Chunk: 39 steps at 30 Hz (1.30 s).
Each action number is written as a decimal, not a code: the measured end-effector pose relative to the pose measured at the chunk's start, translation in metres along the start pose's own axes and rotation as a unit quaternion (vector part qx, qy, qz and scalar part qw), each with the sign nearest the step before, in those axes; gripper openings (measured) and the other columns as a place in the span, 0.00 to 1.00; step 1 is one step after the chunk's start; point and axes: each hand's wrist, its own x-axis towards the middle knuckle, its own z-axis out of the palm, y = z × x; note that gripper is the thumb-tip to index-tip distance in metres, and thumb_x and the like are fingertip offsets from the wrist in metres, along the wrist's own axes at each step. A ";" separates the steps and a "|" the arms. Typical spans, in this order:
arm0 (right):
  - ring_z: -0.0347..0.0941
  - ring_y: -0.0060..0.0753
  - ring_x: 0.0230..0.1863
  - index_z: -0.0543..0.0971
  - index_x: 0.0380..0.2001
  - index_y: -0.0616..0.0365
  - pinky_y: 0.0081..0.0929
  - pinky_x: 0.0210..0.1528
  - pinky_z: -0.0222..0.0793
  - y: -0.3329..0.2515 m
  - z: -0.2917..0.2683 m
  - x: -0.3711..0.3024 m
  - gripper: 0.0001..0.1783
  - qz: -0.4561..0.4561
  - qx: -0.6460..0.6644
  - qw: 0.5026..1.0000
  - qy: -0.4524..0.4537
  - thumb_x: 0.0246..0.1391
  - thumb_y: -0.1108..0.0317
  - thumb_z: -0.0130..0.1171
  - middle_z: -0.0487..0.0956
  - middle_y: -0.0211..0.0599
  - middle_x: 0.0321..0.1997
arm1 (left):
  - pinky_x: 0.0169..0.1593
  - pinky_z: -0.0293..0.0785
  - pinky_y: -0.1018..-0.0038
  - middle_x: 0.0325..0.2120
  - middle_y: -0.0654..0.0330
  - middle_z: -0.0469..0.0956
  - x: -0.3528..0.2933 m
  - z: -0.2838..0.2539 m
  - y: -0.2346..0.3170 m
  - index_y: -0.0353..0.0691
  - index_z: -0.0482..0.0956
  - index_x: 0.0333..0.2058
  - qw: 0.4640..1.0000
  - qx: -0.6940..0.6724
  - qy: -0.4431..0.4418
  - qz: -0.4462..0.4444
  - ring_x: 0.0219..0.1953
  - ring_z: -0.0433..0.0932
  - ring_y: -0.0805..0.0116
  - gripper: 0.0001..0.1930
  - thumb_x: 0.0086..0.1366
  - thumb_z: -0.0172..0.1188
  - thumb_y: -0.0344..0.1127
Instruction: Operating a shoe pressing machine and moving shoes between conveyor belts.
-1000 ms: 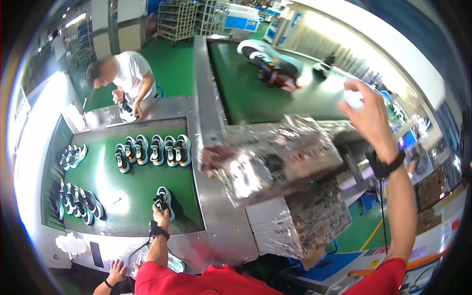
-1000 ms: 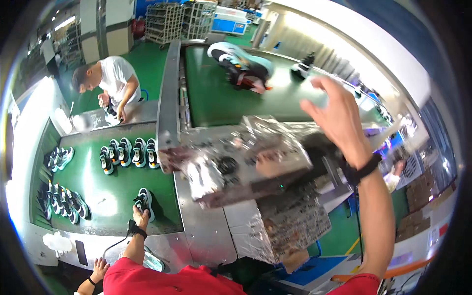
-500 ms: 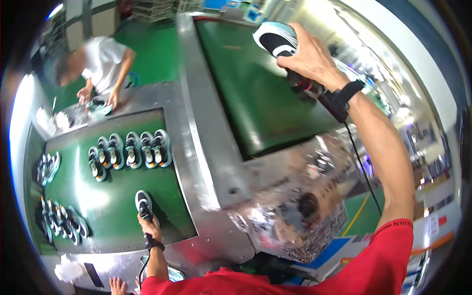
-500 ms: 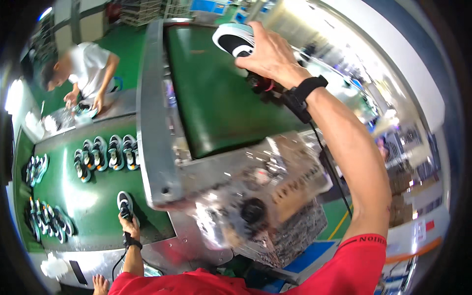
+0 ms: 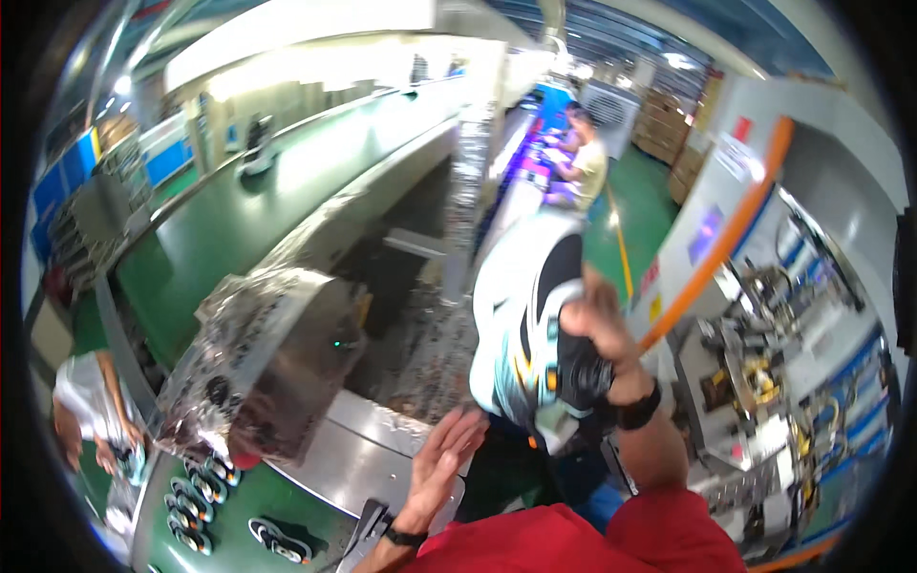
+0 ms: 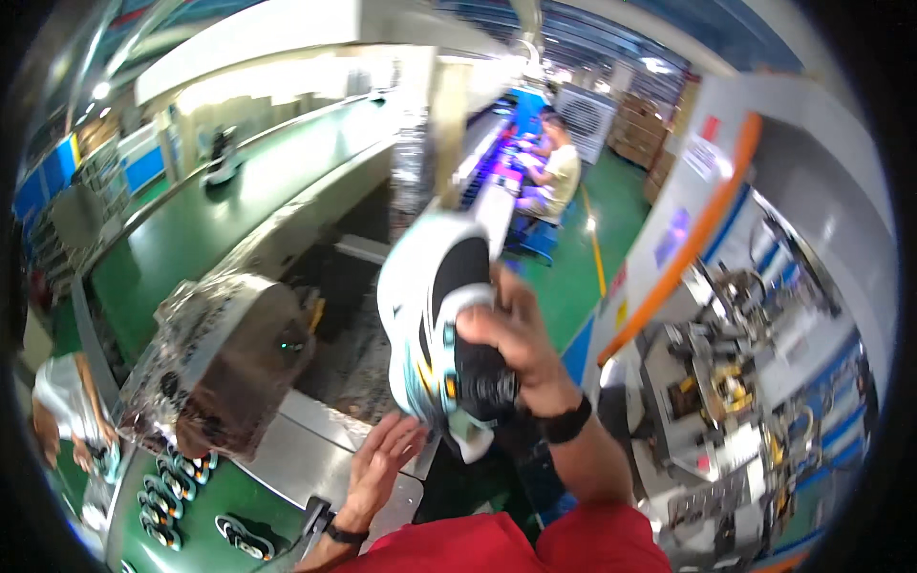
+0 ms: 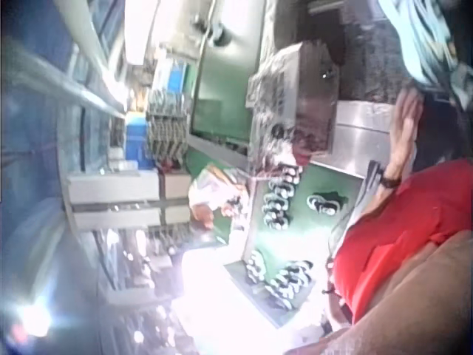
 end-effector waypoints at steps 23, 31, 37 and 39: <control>0.72 0.26 0.47 0.71 0.54 0.63 0.25 0.53 0.68 0.002 -0.313 -0.584 0.36 -0.045 -0.151 0.661 0.734 0.36 0.74 0.68 0.77 0.36 0.47 | 0.66 0.58 0.69 0.63 0.46 0.63 -0.071 0.431 -0.406 0.31 0.52 0.67 0.787 0.124 -0.477 -0.370 0.64 0.62 0.61 0.39 0.67 0.60 0.45; 0.70 0.30 0.48 0.69 0.56 0.66 0.28 0.57 0.65 -0.041 -0.291 -0.685 0.35 -0.098 -0.194 0.493 0.843 0.39 0.72 0.62 0.74 0.36 0.49 | 0.48 0.72 0.70 0.42 0.52 0.80 -0.036 0.517 -0.661 0.27 0.70 0.52 0.805 0.272 -0.463 -0.255 0.44 0.78 0.65 0.31 0.58 0.68 0.45; 0.70 0.34 0.49 0.65 0.58 0.71 0.31 0.57 0.64 -0.050 -0.275 -0.728 0.42 -0.071 -0.219 0.373 0.899 0.39 0.62 0.66 0.72 0.42 0.51 | 0.51 0.74 0.59 0.47 0.36 0.76 -0.013 0.551 -0.764 0.22 0.65 0.53 0.724 0.556 -0.388 -0.125 0.49 0.78 0.46 0.40 0.49 0.71 0.45; 0.70 0.34 0.49 0.65 0.58 0.71 0.31 0.56 0.65 -0.048 -0.276 -0.722 0.43 -0.081 -0.219 0.346 0.909 0.39 0.61 0.68 0.72 0.42 0.51 | 0.65 0.61 0.63 0.61 0.33 0.62 0.004 0.545 -0.799 0.19 0.53 0.62 0.719 0.559 -0.385 -0.148 0.64 0.63 0.45 0.48 0.52 0.69 0.42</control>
